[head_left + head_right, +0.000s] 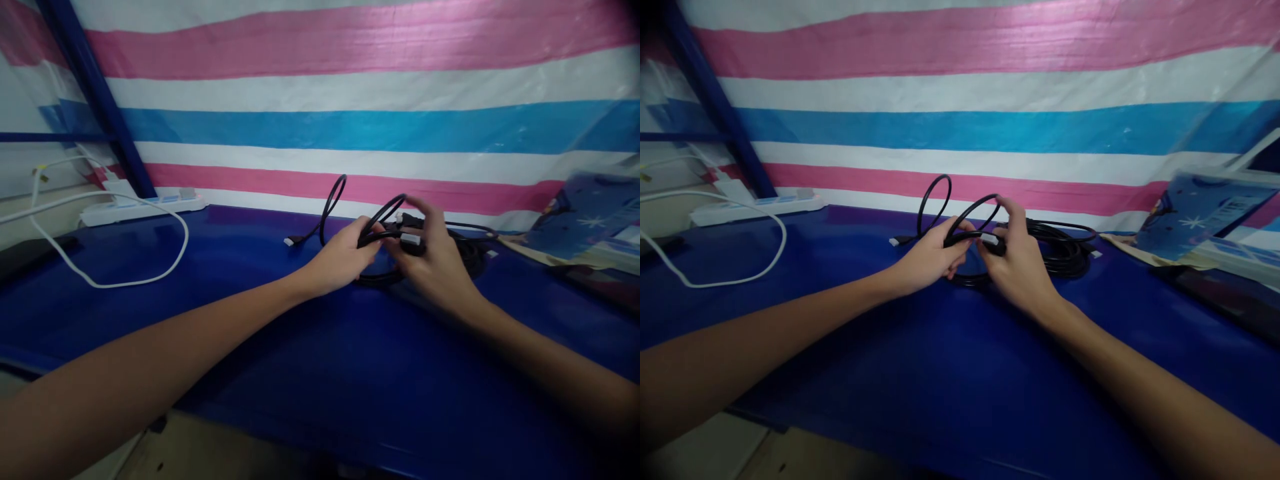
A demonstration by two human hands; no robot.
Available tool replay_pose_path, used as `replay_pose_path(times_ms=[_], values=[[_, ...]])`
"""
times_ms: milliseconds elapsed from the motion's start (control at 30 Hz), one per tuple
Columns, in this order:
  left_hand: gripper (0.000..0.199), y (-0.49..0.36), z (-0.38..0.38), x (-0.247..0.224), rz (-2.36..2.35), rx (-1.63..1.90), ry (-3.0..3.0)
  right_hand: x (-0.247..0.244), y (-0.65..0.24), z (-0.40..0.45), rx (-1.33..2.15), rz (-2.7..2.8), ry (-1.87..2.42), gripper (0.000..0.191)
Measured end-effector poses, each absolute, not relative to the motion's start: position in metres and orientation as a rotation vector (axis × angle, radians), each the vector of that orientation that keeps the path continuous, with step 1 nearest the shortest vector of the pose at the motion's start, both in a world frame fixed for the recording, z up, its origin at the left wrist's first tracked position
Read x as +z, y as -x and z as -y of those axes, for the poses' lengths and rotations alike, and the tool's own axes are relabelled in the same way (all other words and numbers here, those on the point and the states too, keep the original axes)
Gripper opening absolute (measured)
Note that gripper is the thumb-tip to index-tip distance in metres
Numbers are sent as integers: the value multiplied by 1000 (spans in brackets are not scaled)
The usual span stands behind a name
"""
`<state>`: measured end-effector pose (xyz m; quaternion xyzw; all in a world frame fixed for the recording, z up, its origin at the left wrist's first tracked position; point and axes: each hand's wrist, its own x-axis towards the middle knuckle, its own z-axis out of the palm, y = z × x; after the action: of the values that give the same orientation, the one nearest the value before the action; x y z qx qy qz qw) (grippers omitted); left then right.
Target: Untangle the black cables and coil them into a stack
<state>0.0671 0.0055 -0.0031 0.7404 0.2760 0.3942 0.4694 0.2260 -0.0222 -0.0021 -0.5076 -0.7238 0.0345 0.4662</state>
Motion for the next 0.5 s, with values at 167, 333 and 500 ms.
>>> replay_pose_path(times_ms=[167, 333, 500], values=[[5, -68, -7, -4, -675, 1071, -1930, 0, -225, 24, -156, 1854, 1248, 72], [7, -62, -10, -7, -653, 1126, -2092, 1, -229, 20, -522, 1842, 1209, 51], [9, -62, -7, -11, -583, 1130, -2024, 4, -231, 19, -367, 1918, 1053, 13]])
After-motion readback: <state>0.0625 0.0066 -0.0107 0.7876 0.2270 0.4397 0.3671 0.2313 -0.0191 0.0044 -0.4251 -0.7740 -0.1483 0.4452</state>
